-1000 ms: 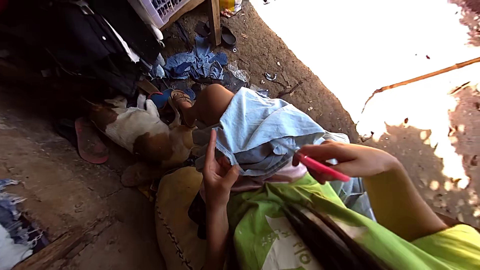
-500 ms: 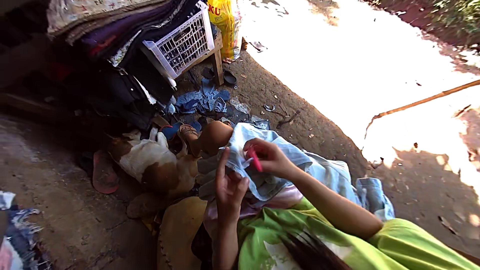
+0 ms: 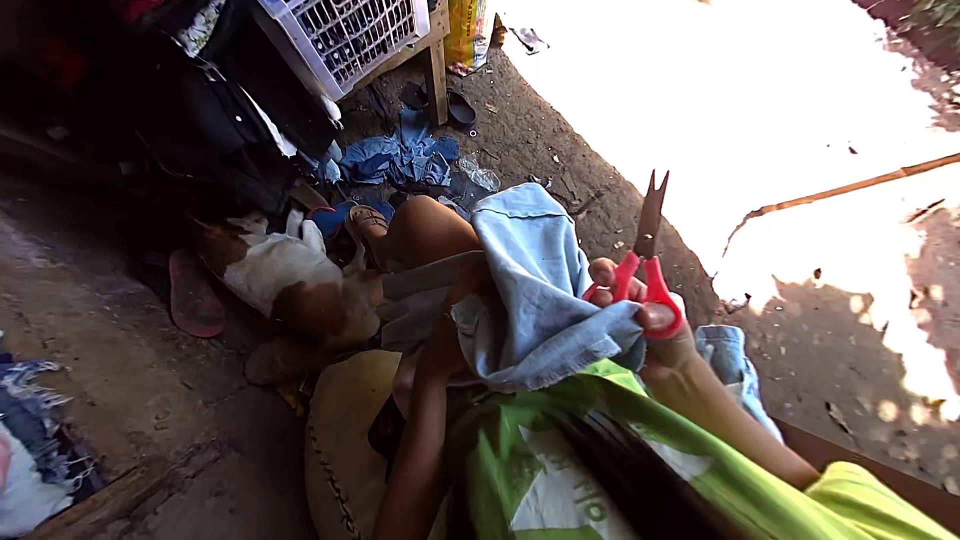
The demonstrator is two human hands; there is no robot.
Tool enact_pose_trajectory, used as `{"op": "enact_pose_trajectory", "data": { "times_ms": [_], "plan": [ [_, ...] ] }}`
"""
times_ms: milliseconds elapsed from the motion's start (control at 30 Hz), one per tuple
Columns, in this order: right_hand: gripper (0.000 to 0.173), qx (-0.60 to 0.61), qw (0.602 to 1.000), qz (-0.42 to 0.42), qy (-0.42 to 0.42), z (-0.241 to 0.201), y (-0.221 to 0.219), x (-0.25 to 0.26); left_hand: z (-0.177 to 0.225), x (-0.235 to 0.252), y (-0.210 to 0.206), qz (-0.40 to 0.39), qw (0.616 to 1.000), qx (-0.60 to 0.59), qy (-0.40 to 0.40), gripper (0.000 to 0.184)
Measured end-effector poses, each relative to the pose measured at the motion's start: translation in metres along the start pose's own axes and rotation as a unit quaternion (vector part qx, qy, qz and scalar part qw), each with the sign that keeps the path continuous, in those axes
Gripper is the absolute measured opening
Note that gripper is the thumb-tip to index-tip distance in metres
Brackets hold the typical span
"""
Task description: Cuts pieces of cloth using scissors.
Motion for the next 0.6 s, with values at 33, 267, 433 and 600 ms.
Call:
{"op": "enact_pose_trajectory", "data": {
  "times_ms": [33, 267, 433, 600],
  "plan": [
    [0.03, -0.014, 1.0, 0.0, 0.008, -0.003, 0.003, -0.001, 0.005, 0.001, 0.001, -0.041, 0.999, -0.009, -0.029, 0.035],
    [0.03, -0.151, 0.987, -0.014, 0.049, -0.024, -0.004, 0.001, 0.06, 0.017, 0.065, 0.087, 0.967, -0.033, -0.238, 0.013],
    [0.031, -0.246, 0.967, 0.055, -0.04, 0.064, 0.001, -0.029, 0.064, 0.062, 0.108, 0.281, 0.941, 0.023, -0.187, 0.013],
    [0.031, -0.285, 0.958, 0.035, -0.024, 0.101, 0.01, -0.034, -0.047, 0.097, 0.118, 0.306, 0.952, 0.006, 0.027, 0.036]
  ]
}}
Point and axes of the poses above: each hand's wrist, its own x-axis towards the middle knuckle, its own y-axis out of the back of the hand, z = x × y, the point moved 6 cm from there along x, towards the middle knuckle, and after that the axes turned 15 degrees about y, right-handed, at the moved point
